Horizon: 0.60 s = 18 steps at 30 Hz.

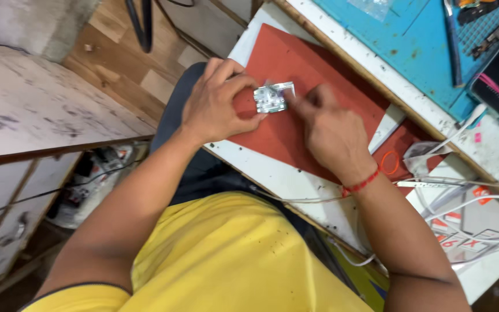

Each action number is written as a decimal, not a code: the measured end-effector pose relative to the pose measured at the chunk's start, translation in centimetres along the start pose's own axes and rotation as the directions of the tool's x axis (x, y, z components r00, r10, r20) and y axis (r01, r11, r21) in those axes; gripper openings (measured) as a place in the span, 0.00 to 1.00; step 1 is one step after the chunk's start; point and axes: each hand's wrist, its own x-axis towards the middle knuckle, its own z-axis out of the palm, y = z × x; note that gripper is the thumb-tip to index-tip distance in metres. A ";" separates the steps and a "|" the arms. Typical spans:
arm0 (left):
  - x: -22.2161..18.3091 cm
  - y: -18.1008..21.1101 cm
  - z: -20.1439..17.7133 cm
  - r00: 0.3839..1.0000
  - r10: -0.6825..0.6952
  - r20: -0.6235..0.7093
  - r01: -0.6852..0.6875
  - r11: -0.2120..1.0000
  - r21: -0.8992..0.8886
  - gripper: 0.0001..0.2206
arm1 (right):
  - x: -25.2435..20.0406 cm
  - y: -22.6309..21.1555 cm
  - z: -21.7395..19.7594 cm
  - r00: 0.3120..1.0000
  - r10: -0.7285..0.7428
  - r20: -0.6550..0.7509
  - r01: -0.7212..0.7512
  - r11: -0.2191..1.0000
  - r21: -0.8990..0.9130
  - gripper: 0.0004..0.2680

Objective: The person uses a hot air rework station tool to heat a small circuit board, ثم brushes it with a toothbrush, applies a liquid from a spray can, and scrapes at components with a small metal tool while holding it against a red mat.

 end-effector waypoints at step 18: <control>-1.1 0.0 -0.3 0.999 -0.045 0.027 0.044 0.999 0.031 0.23 | -2.1 -2.1 1.6 0.996 -0.003 0.085 -0.006 0.995 0.102 0.22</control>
